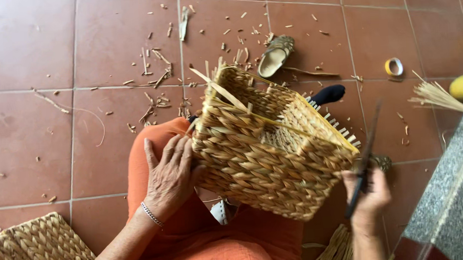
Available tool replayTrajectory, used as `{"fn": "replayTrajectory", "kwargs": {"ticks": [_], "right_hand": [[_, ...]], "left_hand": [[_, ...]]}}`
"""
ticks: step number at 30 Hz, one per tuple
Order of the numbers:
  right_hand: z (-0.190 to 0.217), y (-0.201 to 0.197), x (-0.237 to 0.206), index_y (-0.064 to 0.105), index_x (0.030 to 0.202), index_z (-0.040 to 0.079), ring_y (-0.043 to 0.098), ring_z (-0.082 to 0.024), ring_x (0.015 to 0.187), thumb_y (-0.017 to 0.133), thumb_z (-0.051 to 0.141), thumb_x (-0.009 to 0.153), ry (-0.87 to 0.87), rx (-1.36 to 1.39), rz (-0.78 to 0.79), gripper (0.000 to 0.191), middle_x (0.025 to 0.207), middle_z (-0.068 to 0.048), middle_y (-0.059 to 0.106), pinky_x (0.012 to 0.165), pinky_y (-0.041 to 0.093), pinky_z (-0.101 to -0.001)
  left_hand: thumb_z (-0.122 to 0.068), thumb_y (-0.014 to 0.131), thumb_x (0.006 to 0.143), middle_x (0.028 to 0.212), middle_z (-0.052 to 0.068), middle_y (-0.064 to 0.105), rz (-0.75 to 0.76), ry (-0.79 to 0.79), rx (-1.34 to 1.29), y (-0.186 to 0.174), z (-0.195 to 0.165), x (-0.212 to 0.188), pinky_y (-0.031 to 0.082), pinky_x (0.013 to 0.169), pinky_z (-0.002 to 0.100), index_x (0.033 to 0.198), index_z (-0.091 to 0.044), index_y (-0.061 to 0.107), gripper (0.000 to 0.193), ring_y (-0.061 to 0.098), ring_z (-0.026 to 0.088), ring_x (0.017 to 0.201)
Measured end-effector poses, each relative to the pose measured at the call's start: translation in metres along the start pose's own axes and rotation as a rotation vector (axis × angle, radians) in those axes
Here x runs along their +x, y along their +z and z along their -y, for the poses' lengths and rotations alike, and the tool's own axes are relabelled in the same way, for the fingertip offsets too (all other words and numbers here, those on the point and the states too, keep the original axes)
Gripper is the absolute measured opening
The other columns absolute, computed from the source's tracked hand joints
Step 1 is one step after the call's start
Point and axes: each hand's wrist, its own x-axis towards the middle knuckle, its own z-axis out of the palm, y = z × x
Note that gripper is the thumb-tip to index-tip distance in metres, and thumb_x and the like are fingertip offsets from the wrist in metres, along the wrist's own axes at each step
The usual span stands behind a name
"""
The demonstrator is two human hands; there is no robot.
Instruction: The person sits on the floor weaving a water hyacinth basket, tucking and pressing woven strands along the rim and sides by hand. They use scissors to trim the protruding straw ends around the basket, rotating the basket to reach each side, and continue tucking and cutting until the edges are trimmed.
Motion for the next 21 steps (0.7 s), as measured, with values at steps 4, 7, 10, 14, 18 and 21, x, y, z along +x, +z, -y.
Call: {"fn": "replayTrajectory", "kwargs": {"ticks": [4,7,10,14,18,21], "right_hand": [[0.0,0.029,-0.015,0.059,0.134,-0.001,0.063,-0.009,0.099,0.08,0.012,0.095,-0.028,0.194,-0.056,0.046,0.111,-0.001,0.066,0.089,0.057,-0.0266],[0.001,0.043,-0.023,0.058,0.133,-0.001,0.066,-0.011,0.096,0.08,0.013,0.095,-0.002,0.259,-0.083,0.046,0.109,-0.003,0.071,0.086,0.057,-0.0267],[0.001,0.051,-0.029,0.055,0.139,-0.004,0.064,-0.011,0.102,0.08,0.013,0.097,0.056,0.272,-0.119,0.051,0.116,-0.005,0.068,0.092,0.054,-0.0264],[-0.004,0.055,-0.032,0.056,0.137,-0.004,0.066,-0.011,0.1,0.079,0.015,0.097,0.075,0.324,-0.112,0.05,0.113,-0.008,0.069,0.091,0.055,-0.0271],[-0.008,0.057,-0.033,0.056,0.138,-0.004,0.067,-0.012,0.103,0.079,0.017,0.097,0.055,0.305,-0.131,0.052,0.115,-0.009,0.07,0.093,0.056,-0.0283],[-0.008,0.058,-0.035,0.057,0.137,-0.004,0.068,-0.013,0.102,0.08,0.02,0.096,0.073,0.248,-0.138,0.053,0.113,-0.009,0.071,0.092,0.056,-0.0289]], "left_hand": [[-0.031,0.073,0.083,0.138,0.015,0.055,-0.116,0.0,-0.042,-0.005,-0.002,0.004,0.019,0.115,0.072,0.139,0.002,0.049,0.07,0.05,0.032,0.128],[-0.024,0.075,0.092,0.129,0.017,0.053,-0.199,0.089,-0.119,-0.006,-0.018,0.009,0.032,0.116,0.057,0.139,-0.003,0.052,0.057,0.051,0.034,0.123],[-0.013,0.073,0.091,0.132,0.013,0.056,-0.267,0.348,-0.186,0.002,-0.038,0.024,0.037,0.114,0.049,0.14,-0.008,0.057,0.052,0.053,0.031,0.122],[-0.015,0.073,0.09,0.13,0.012,0.055,-0.21,0.354,-0.231,0.017,-0.062,0.049,0.039,0.106,0.05,0.136,-0.005,0.058,0.05,0.052,0.033,0.121],[-0.008,0.072,0.085,0.128,0.008,0.055,-0.209,0.336,-0.223,0.025,-0.067,0.062,0.039,0.104,0.048,0.135,-0.009,0.06,0.051,0.052,0.03,0.119],[-0.006,0.071,0.079,0.13,0.006,0.055,-0.218,0.366,-0.184,0.026,-0.064,0.062,0.039,0.102,0.047,0.133,-0.015,0.062,0.056,0.052,0.027,0.119]]}}
